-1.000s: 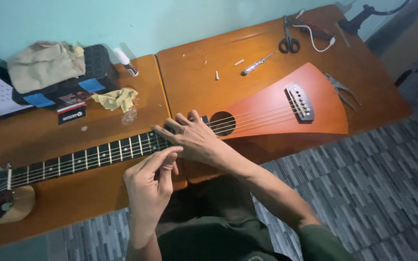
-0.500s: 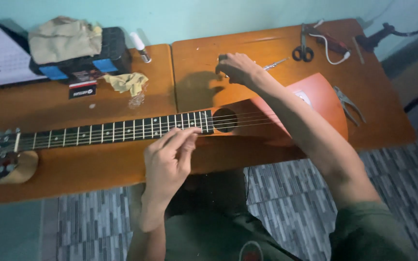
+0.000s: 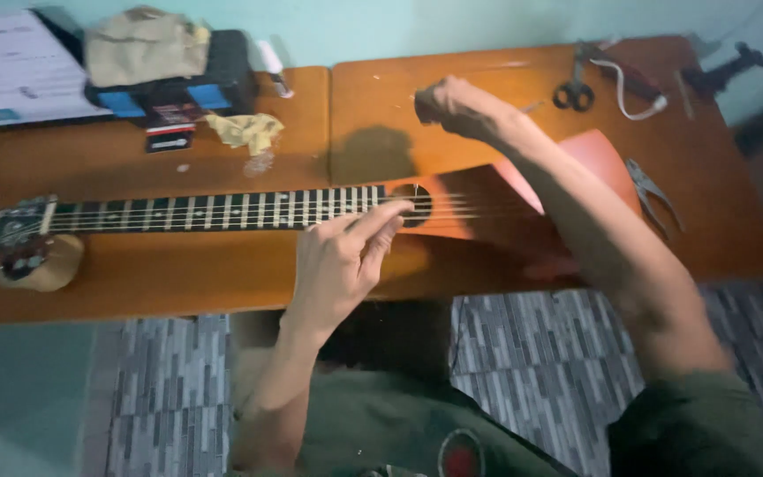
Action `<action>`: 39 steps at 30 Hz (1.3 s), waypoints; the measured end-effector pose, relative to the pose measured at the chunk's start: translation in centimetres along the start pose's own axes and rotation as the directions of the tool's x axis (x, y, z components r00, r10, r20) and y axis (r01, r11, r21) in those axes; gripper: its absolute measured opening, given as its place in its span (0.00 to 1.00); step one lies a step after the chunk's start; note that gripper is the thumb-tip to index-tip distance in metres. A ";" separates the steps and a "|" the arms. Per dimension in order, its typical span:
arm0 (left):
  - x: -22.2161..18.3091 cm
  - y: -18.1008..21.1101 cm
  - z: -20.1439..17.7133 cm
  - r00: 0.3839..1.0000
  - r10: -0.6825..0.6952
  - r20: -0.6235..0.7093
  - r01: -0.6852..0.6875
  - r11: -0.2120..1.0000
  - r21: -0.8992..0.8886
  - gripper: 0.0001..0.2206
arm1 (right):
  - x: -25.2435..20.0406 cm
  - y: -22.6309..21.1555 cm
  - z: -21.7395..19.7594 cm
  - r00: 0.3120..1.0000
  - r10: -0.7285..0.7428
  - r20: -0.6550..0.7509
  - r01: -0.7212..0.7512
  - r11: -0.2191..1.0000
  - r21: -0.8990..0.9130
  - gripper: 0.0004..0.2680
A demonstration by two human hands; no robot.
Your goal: The person is restringing a travel guitar, which involves removing the old strings and threading and winding new ones onto the tuning pegs.
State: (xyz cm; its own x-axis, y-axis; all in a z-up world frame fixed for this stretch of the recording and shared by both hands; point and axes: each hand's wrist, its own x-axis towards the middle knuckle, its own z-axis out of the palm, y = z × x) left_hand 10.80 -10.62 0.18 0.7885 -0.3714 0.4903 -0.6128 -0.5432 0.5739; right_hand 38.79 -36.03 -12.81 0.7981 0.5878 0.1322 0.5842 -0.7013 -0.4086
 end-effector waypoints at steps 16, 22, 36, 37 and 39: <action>9.2 -1.2 18.4 0.929 0.333 0.162 -0.357 0.922 0.149 0.04 | -26.0 -7.9 -8.0 0.692 0.491 -0.529 -0.020 0.745 0.667 0.02; 10.2 -3.3 21.9 0.943 0.294 0.153 -0.330 0.878 0.346 0.04 | -25.6 -7.4 -6.9 0.632 0.593 -0.498 -0.173 0.735 0.656 0.04; 10.3 -3.5 23.2 0.931 0.326 0.164 -0.365 0.831 0.420 0.10 | -25.8 -6.7 -7.1 0.617 0.652 -0.442 -0.233 0.687 0.688 0.03; 10.2 -3.5 23.2 0.931 0.326 0.163 -0.364 0.831 0.420 0.10 | -25.7 -6.6 -7.0 0.618 0.651 -0.441 -0.233 0.688 0.688 0.03; 10.0 -3.5 23.3 0.918 0.357 0.174 -0.397 0.806 0.439 0.09 | -25.7 -6.5 -6.9 0.638 0.628 -0.446 -0.237 0.711 0.662 0.04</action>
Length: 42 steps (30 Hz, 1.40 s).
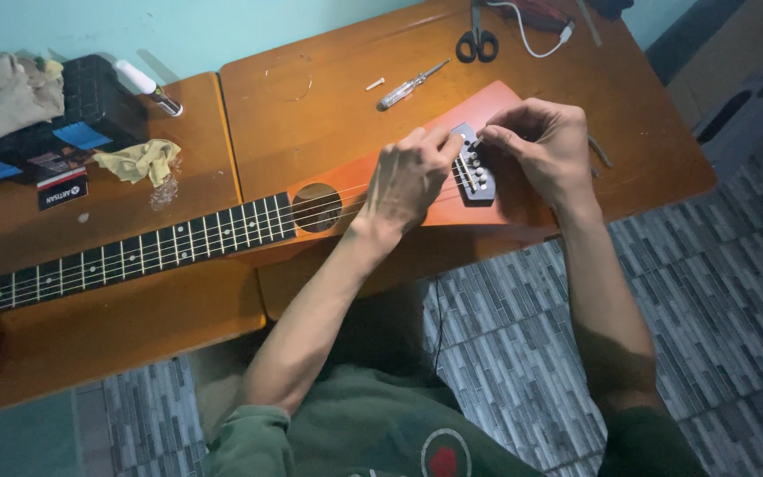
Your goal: The person is restringing a travel guitar, which involves removing the old strings and threading and winding new ones onto the tuning pegs.
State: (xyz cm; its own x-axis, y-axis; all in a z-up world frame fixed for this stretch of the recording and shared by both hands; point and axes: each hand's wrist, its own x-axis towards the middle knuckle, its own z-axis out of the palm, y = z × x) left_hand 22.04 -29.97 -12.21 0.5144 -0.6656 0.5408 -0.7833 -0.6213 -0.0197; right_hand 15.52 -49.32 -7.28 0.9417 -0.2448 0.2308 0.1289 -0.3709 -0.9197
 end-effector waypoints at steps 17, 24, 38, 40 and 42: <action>0.1 0.5 0.0 0.993 0.038 -0.108 -0.034 0.999 0.042 0.05 | 0.5 -1.4 -1.2 0.978 -0.176 0.114 0.198 0.952 -0.232 0.06; 0.4 0.7 -0.3 0.988 0.066 -0.143 -0.056 0.996 0.076 0.05 | 1.0 -1.1 -0.2 0.966 -0.196 0.167 0.249 0.872 -0.422 0.06; 0.3 0.6 -2.0 0.999 -0.034 -0.005 0.030 0.925 -0.378 0.05 | 3.3 -3.2 -0.1 0.903 -0.042 0.428 0.332 0.702 -0.631 0.05; 0.6 0.7 -2.7 0.999 -0.020 -0.035 0.002 0.896 -0.445 0.06 | 3.6 -3.6 -0.2 0.845 -0.166 0.508 0.456 0.722 -0.521 0.05; 0.4 0.6 -2.3 0.998 -0.017 -0.064 -0.009 0.921 -0.389 0.09 | 3.9 -3.1 -0.3 0.888 -0.007 0.461 0.334 0.697 -0.634 0.05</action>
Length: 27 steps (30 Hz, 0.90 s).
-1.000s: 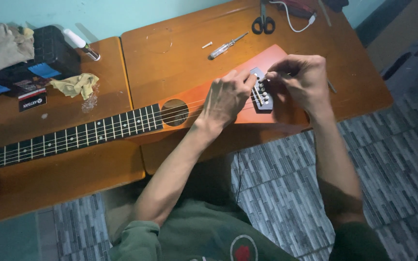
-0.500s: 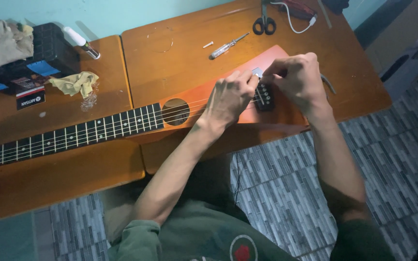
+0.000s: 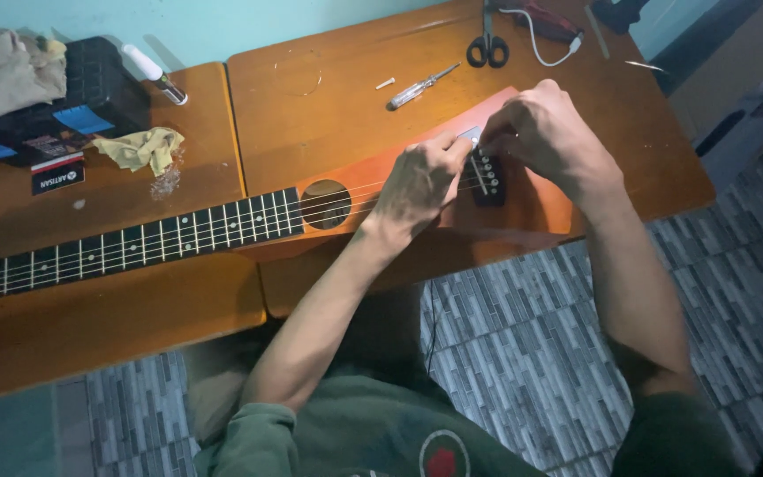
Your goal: The person is restringing a travel guitar, which involves removing the old strings and threading and winding new ones onto the tuning pegs.
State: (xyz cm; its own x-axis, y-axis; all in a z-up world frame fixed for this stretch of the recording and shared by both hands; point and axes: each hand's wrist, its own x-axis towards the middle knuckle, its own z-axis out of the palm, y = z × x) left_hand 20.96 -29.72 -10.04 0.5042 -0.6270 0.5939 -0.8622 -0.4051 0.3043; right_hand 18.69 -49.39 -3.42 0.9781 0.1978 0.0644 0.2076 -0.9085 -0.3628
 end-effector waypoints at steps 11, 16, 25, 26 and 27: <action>-0.3 -0.6 0.7 1.000 0.001 0.028 -0.001 1.000 0.007 0.11 | 3.7 -1.1 -0.6 0.988 0.056 0.143 -0.035 0.989 -0.145 0.06; 0.1 -0.7 1.4 0.996 0.066 -0.062 -0.056 0.988 0.143 0.11 | 7.8 -2.4 1.4 0.834 0.488 0.259 -0.430 0.867 -0.251 0.07; 0.9 -0.8 1.0 0.989 0.105 -0.103 -0.060 0.928 0.367 0.05 | 6.2 -5.2 -0.5 0.684 0.703 0.197 -0.728 0.676 0.114 0.12; 1.0 -0.8 1.4 0.984 0.118 -0.133 -0.050 0.902 0.429 0.04 | 5.9 -5.2 -0.6 0.683 0.704 0.195 -0.730 0.667 0.149 0.11; 1.1 -0.8 1.7 0.978 0.133 -0.163 -0.037 0.872 0.489 0.03 | 5.7 -5.3 -0.7 0.684 0.704 0.193 -0.730 0.658 0.185 0.11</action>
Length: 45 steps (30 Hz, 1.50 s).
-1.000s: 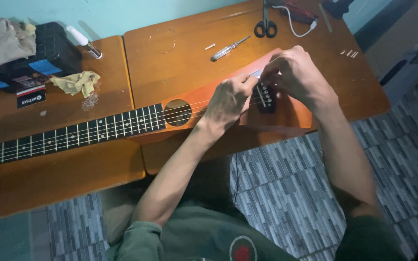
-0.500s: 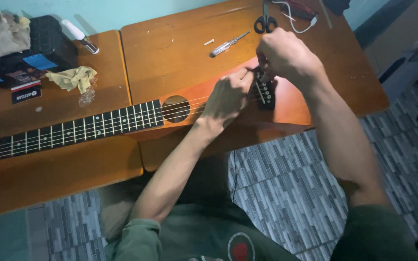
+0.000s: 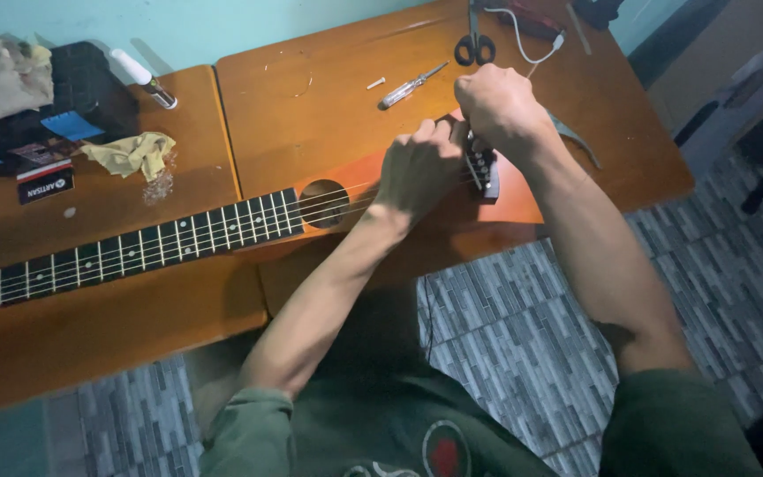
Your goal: The person is restringing a travel guitar, which involves removing the old strings and threading and winding new ones onto the tuning pegs.
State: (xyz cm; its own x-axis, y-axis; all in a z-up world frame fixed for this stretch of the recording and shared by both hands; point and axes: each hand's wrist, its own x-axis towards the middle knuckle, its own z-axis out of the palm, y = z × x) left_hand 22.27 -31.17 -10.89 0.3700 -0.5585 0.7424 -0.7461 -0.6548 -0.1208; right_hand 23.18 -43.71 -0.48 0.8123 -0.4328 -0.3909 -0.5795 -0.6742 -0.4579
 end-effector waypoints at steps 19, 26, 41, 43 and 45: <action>1.5 -0.9 -3.8 0.977 -0.075 0.197 0.121 0.965 -0.234 0.03 | 5.1 4.3 2.8 0.904 -0.426 -0.034 0.319 0.726 -0.610 0.15; 0.2 -4.4 -8.0 0.782 -0.207 0.587 0.547 0.680 -0.489 0.06 | -5.0 4.8 1.8 0.637 -0.746 -0.195 0.707 0.666 -0.240 0.11; -17.9 -17.4 -28.8 0.816 -0.335 0.471 0.577 0.464 -0.672 0.11 | 6.5 8.0 9.3 0.322 -0.924 -0.209 0.892 0.369 -0.259 0.08; -21.0 -19.3 -28.0 0.899 -0.375 0.224 0.426 0.866 -0.260 0.10 | 10.0 3.7 11.7 0.248 -0.955 -0.162 0.939 0.278 -0.203 0.08; -23.1 -22.1 -25.7 0.937 -0.306 0.166 0.306 0.952 0.030 0.47 | 13.4 -1.8 13.3 0.172 -0.976 -0.134 0.969 0.192 -0.156 0.08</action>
